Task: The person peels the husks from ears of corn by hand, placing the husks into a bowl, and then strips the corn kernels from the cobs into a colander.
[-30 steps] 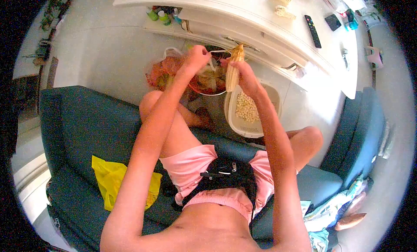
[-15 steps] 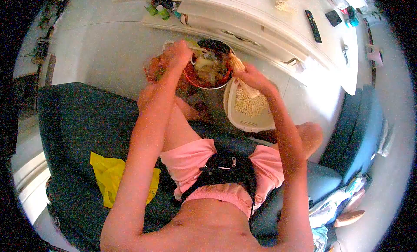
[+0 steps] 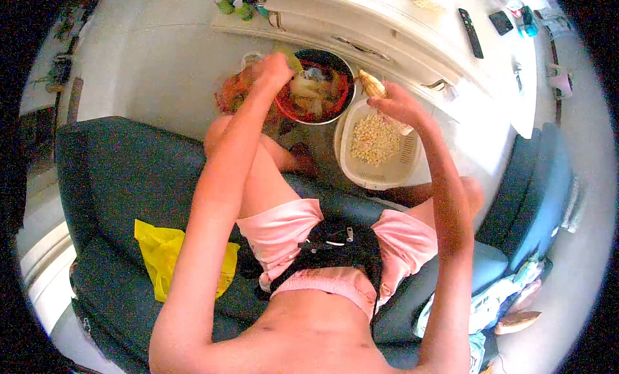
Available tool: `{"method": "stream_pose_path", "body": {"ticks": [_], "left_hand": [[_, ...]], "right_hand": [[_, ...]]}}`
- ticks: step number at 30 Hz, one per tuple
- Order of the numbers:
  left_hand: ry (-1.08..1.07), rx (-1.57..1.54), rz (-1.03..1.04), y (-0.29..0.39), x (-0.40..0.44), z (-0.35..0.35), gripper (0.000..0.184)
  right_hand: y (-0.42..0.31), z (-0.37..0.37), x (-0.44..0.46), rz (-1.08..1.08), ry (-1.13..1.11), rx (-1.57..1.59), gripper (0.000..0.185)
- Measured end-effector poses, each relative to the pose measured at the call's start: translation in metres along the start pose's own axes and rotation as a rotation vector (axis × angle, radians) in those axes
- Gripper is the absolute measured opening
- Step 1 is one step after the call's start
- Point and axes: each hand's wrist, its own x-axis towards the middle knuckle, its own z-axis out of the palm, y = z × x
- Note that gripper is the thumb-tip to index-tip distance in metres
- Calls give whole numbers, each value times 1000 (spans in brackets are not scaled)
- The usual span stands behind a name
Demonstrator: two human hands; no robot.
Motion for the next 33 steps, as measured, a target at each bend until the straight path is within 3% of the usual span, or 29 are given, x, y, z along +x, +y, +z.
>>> {"method": "stream_pose_path", "body": {"ticks": [2, 4, 5, 7, 11, 14, 16, 25, 28, 33], "left_hand": [[-23, 11, -4, 9, -3, -5, 25], [38, -146, 238, 24, -5, -5, 32], [42, -146, 240, 31, -6, -3, 32], [-245, -843, 454, 45, -5, 0, 48], [-165, -888, 431, 57, -28, -14, 52], [-215, -725, 422, 57, -26, -12, 54], [-47, -567, 457, 56, -23, -4, 53], [-111, -765, 571, 51, -11, -7, 46], [-44, -799, 624, 50, -9, -8, 44], [-40, -650, 624, 40, -4, -19, 40]], "right_hand": [[-9, -2, -5, -50, 5, -49, 37], [-17, 2, -5, -68, 6, -88, 34], [-21, 5, -3, -84, 6, -124, 31], [-23, 13, 3, -109, 11, -61, 31], [-24, 27, 13, -102, -3, 26, 30], [-30, 31, 15, -150, -12, 47, 31], [-28, 32, 18, -190, -15, 61, 31], [-25, 30, 24, -221, -46, 138, 31], [-33, 32, 18, -278, -22, 223, 28], [-46, 34, 4, -138, -54, 509, 18]]}}
